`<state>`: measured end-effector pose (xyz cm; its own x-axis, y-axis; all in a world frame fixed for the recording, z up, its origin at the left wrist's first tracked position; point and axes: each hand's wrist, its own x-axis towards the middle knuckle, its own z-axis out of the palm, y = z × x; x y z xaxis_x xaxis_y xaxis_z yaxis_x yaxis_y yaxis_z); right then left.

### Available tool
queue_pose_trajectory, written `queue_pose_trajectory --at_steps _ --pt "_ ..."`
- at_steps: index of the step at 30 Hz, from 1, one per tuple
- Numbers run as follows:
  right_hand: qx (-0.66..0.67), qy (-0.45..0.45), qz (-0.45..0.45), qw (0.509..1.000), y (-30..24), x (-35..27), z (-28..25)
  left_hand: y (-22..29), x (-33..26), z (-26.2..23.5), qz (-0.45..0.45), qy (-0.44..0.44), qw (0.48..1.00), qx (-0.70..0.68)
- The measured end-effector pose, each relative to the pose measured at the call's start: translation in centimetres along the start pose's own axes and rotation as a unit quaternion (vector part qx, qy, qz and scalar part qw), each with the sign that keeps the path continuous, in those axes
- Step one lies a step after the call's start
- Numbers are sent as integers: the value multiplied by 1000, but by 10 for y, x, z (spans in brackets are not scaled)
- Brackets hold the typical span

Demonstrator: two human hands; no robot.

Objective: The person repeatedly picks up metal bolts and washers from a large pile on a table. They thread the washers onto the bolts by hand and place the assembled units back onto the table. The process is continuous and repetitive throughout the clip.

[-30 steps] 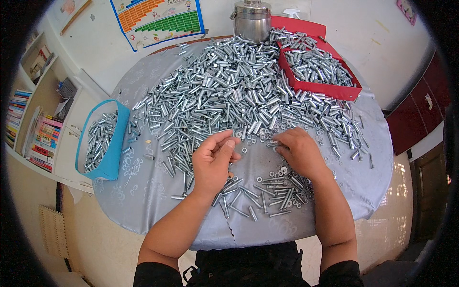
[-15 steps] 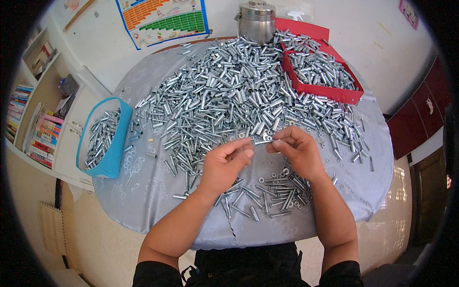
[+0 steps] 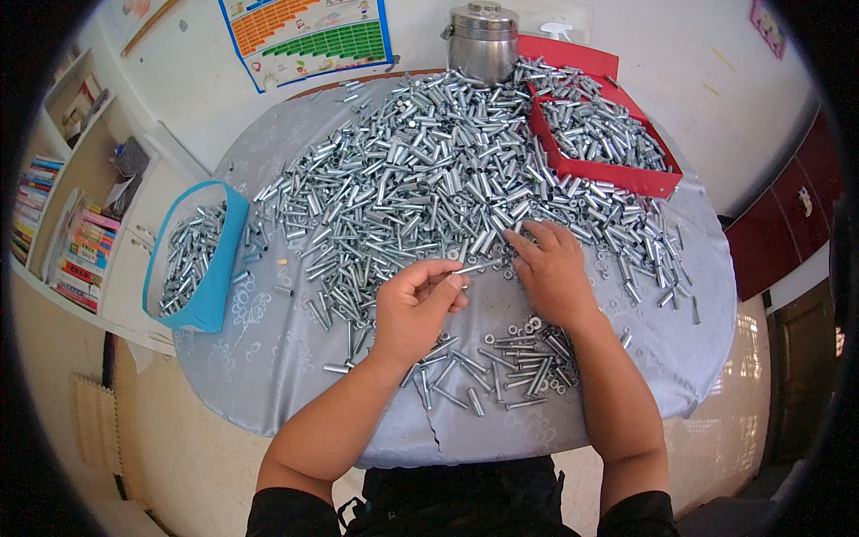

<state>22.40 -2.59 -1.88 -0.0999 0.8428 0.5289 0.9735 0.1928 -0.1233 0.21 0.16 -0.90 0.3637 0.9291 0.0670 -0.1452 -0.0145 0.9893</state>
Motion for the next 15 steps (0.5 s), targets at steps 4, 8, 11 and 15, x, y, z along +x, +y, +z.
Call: queue_pose_trajectory --at_steps 4,8,11,15 --pt "10 13 0 1000 0 0 -1 0 0 -1 -2 3 1000 0" --pt "104 -19 39 994 2 1 -13 2 -1 -1 -9 5 1000 1" --pt "115 -58 81 988 1 -2 -16 -5 1 -2 9 2 1000 -6" --pt "197 -53 155 967 -7 -1 -27 -4 0 -2 10 4 1000 -7"
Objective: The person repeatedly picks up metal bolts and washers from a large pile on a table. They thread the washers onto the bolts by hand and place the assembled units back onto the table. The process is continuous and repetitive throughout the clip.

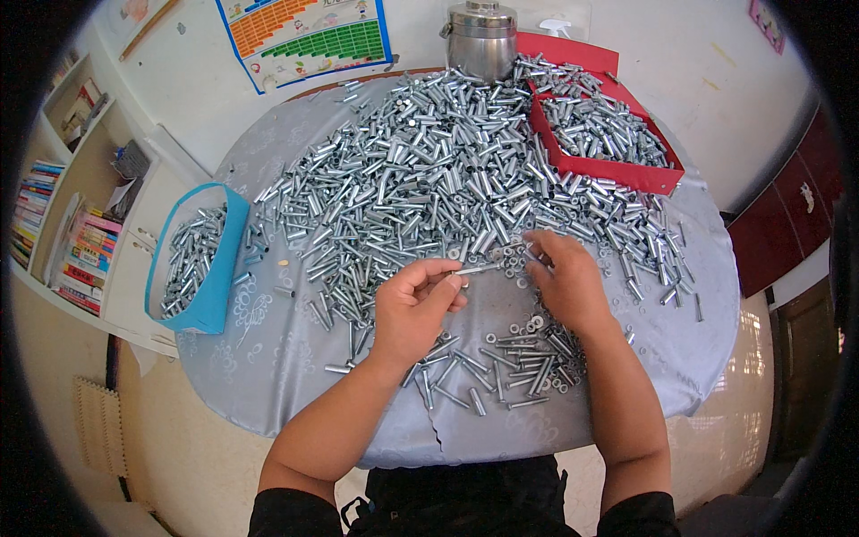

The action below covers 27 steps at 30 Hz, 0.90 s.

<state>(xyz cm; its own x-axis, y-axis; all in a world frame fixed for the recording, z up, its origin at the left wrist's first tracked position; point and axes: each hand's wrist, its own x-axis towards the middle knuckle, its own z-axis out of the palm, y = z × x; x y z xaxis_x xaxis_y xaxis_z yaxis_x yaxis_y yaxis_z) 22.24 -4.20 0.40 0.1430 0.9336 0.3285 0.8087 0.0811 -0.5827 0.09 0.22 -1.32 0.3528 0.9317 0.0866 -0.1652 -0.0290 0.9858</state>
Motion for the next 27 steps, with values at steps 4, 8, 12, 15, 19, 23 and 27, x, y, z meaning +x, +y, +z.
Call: queue_pose_trajectory --at_steps 4,8,12,15,19,23,27 --pt "-76 65 -75 992 10 5 9 5 -1 2 -10 1 1000 10" --pt "-107 46 -110 987 25 12 26 5 0 2 3 10 1000 13" --pt "-72 2 -124 990 21 11 27 2 1 3 16 24 1000 11" --pt "-69 -57 -122 989 14 6 20 12 -1 5 -34 41 998 15" --pt "-42 -110 -145 982 1 -1 3 14 -2 4 -41 44 998 23" --pt "86 -24 -87 992 -6 -4 -5 11 0 2 -27 35 999 21" --pt "399 0 132 907 -11 -6 -2 7 2 -1 -44 16 999 -26"
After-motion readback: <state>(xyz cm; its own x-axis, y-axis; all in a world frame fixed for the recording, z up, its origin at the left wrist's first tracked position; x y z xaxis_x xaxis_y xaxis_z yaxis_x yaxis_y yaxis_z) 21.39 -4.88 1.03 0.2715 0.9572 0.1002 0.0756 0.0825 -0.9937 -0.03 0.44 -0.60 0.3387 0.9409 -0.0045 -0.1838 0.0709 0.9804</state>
